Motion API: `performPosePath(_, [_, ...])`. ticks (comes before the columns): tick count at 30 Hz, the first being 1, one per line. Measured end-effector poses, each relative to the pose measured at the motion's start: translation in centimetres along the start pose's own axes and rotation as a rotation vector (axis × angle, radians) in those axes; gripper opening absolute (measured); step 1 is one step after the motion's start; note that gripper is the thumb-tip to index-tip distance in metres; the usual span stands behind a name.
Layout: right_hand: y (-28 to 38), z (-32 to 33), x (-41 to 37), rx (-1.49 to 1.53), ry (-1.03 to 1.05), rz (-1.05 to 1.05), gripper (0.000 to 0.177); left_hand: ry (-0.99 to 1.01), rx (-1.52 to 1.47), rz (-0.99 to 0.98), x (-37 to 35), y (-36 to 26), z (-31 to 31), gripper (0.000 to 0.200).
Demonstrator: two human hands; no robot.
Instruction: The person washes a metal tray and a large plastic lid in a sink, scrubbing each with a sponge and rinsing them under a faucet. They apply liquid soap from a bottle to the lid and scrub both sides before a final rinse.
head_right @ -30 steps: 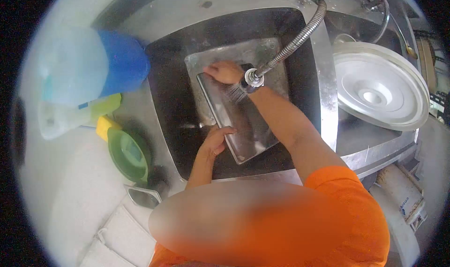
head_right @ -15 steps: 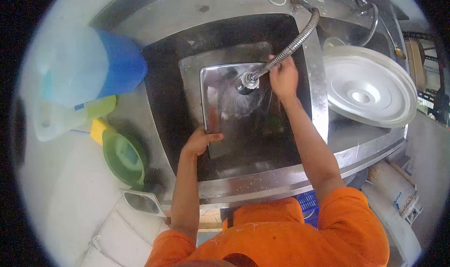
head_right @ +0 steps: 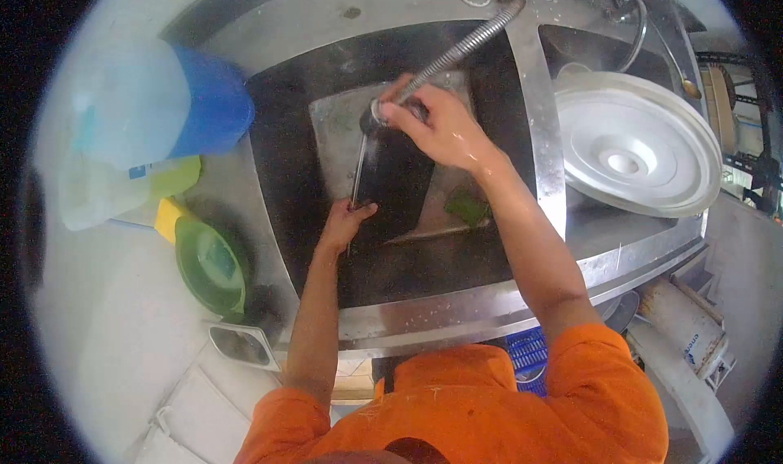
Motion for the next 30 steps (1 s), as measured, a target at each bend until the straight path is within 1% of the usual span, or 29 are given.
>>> performPosePath(1, [0.6, 0.2, 0.6, -0.176, 0.019, -0.032, 0.034, 0.0, 0.008, 0.006, -0.2, -0.3, -0.2, 0.032])
performPosePath(2, [-0.1, 0.0, 0.8, -0.17, 0.013, -0.036, 0.034, -0.021, -0.008, -0.009, -0.6, -0.9, -0.3, 0.034])
performPosePath(4, [-1.6, -0.4, 1.1, -0.492, -0.043, -0.019, 0.041, -0.044, -0.017, -0.024, -0.1, -0.7, -0.1, 0.037])
performPosePath(5, [-1.8, -0.6, 0.8, -0.485, -0.044, -0.024, 0.041, -0.074, -0.072, -0.03, 0.5, 0.2, -0.2, 0.038])
performPosePath(6, [-1.9, -0.7, 0.6, -0.416, -0.054, -0.041, 0.044, -0.104, -0.129, -0.037, 1.3, 1.1, -0.2, 0.039])
performPosePath(7, [-2.0, -0.9, 0.0, -0.345, -0.065, -0.063, 0.048, -0.102, -0.125, -0.028, 0.9, 0.4, -0.1, 0.039])
performPosePath(8, [-1.4, -1.1, -0.5, -0.341, -0.064, -0.075, 0.048, -0.11, -0.119, -0.066, 0.0, -1.2, 0.1, 0.042])
performPosePath(9, [-0.6, -1.1, -0.9, -0.213, -0.043, -0.107, 0.048, -0.111, -0.113, -0.1, -0.5, -2.1, 0.0, 0.044])
performPosePath(10, [0.2, -1.0, -1.3, -0.084, -0.025, -0.136, 0.047, -0.103, -0.109, -0.086, -0.3, -1.8, -0.4, 0.044])
performPosePath(11, [0.6, -0.7, -1.5, -0.083, -0.029, -0.147, 0.047, -0.142, -0.13, -0.221, 0.1, -1.8, -0.8, 0.042])
performPosePath(12, [0.9, -0.3, -1.7, -0.037, 0.013, -0.125, 0.047, -0.18, -0.149, -0.358, 0.3, -1.8, -1.3, 0.039])
performPosePath(13, [1.1, 0.1, -2.0, 0.009, 0.053, -0.106, 0.047, -0.168, -0.141, -0.351, 0.5, -1.3, -1.8, 0.039])
performPosePath(14, [0.9, 0.9, -2.2, 0.007, 0.041, -0.109, 0.047, -0.112, -0.231, -0.317, 0.9, -1.1, -2.3, 0.035])
performPosePath(15, [0.5, 1.9, -2.3, -0.125, 0.156, -0.132, 0.038, -0.056, -0.319, -0.282, 1.3, -0.9, -2.6, 0.032])
performPosePath(16, [0.2, 2.7, -2.7, -0.255, 0.268, -0.158, 0.029, -0.046, -0.307, -0.286, 0.7, -1.5, -2.8, 0.032])
performPosePath(17, [0.0, 3.4, -3.1, -0.253, 0.255, -0.16, 0.029, -0.008, -0.412, -0.286, -0.5, -2.6, -2.9, 0.032])
performPosePath(18, [-0.2, 3.9, -3.5, -0.346, 0.25, -0.141, 0.031, 0.03, -0.517, -0.284, -1.1, -3.2, -3.0, 0.035])
performPosePath(19, [-0.4, 4.3, -3.9, -0.439, 0.245, -0.124, 0.033, 0.037, -0.535, -0.285, -1.1, -3.1, -2.9, 0.045])
performPosePath(20, [-0.6, 4.7, -4.1, -0.438, 0.232, -0.13, 0.033, 0.046, -0.524, -0.285, -1.2, -3.0, -2.8, 0.045])
performPosePath(22, [-0.9, 5.7, -4.4, -0.83, 0.193, -0.276, 0.038, -0.001, -0.508, -0.387, -1.9, -3.0, -2.3, 0.04])
performPosePath(23, [-1.1, 5.9, -4.3, -0.933, 0.124, -0.294, 0.043, 0.021, -0.508, -0.36, -2.1, -2.7, -1.8, 0.043])
performPosePath(24, [-2.0, 5.6, -4.6, -0.941, 0.108, -0.3, 0.043, 0.036, -0.501, -0.369, -2.2, -2.6, -1.5, 0.043])
performPosePath(25, [-3.4, 5.0, -5.2, -0.866, 0.01, -0.266, 0.044, 0.021, -0.536, -0.347, -2.5, -2.4, -1.3, 0.043])
performPosePath(26, [-2.8, 4.6, -5.1, -0.793, -0.087, -0.227, 0.045, 0.006, -0.572, -0.326, -2.8, -2.4, -1.1, 0.044])
performPosePath(27, [-2.3, 4.5, -5.4, -0.669, 0.069, -0.261, 0.044, -0.029, -0.543, -0.362, -3.0, -2.4, -1.0, 0.044])
performPosePath(28, [-1.1, 3.7, -5.7, -0.479, 0.049, -0.227, 0.043, -0.011, -0.541, -0.369, -3.4, -2.8, -1.3, 0.044])
performPosePath(29, [0.0, 2.8, -6.0, -0.291, 0.029, -0.193, 0.042, -0.052, -0.55, -0.399, -3.8, -3.3, -1.6, 0.044])
performPosePath(30, [1.3, 1.9, -6.2, -0.305, 0.015, -0.203, 0.042, -0.09, -0.559, -0.427, -4.2, -3.7, -1.9, 0.043])
Point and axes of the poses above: each hand's wrist, its own x-axis towards the middle knuckle, its own z-axis out of the back of the hand, y = z × x, the point moved 1 cm from there along x, towards the middle knuckle, and after that the axes turned 6 degrees about z, right-handed, at the moved point
